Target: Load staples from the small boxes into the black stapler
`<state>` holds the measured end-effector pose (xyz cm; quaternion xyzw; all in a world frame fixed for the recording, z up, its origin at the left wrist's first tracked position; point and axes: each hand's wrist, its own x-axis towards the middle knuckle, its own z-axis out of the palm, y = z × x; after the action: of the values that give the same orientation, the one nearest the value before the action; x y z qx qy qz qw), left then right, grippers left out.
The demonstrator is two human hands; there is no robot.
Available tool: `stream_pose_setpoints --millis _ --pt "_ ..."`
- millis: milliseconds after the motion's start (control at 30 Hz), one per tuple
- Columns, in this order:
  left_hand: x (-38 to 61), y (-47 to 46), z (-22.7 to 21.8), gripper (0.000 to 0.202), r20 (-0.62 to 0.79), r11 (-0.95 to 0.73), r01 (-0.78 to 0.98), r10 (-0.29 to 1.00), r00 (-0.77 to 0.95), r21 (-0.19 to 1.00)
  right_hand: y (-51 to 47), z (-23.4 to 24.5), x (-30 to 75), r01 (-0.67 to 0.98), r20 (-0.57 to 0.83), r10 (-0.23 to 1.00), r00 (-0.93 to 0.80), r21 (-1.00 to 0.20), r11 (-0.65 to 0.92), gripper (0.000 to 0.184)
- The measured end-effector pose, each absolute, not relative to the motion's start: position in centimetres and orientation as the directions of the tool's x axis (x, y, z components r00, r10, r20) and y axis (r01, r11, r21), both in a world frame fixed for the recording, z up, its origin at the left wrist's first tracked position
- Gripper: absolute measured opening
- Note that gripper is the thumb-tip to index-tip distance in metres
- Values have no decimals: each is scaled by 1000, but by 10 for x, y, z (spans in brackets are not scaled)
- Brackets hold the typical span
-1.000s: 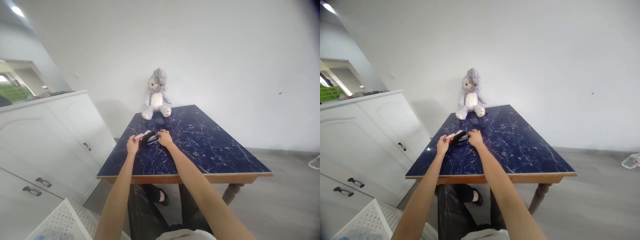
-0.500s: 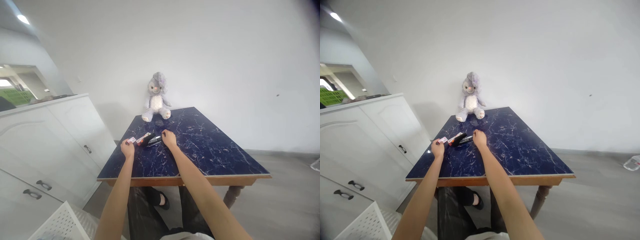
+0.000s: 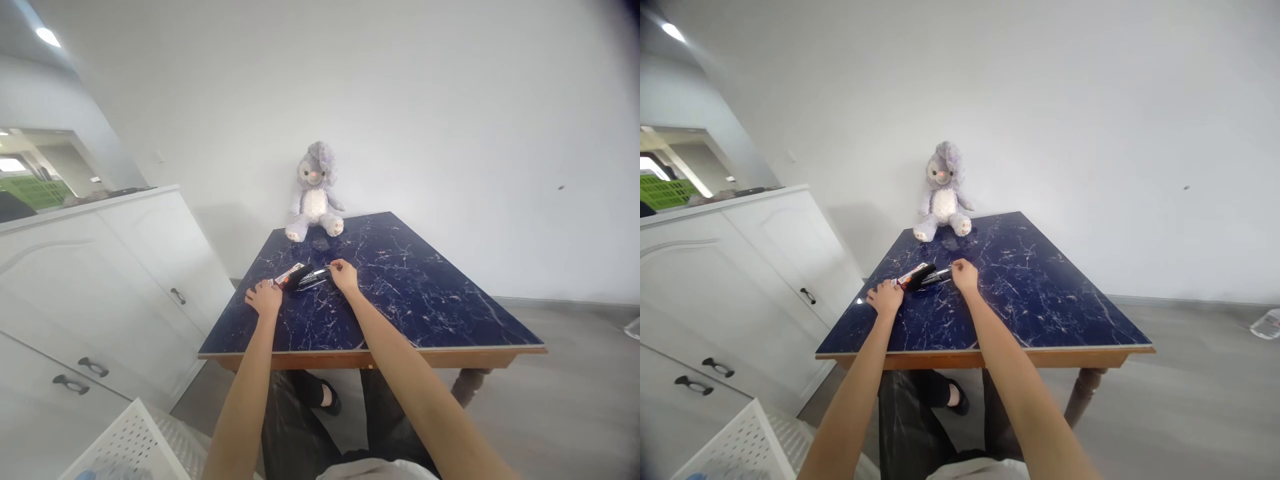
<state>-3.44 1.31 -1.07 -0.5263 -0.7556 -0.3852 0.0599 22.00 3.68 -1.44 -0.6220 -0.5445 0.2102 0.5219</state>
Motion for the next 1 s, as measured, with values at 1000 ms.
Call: stream_pose_setpoints --millis 1000 --pt "-39 30 -3 43 407 -280 349 833 -376 895 2 1 197 557 489 868 83 -745 367 17"
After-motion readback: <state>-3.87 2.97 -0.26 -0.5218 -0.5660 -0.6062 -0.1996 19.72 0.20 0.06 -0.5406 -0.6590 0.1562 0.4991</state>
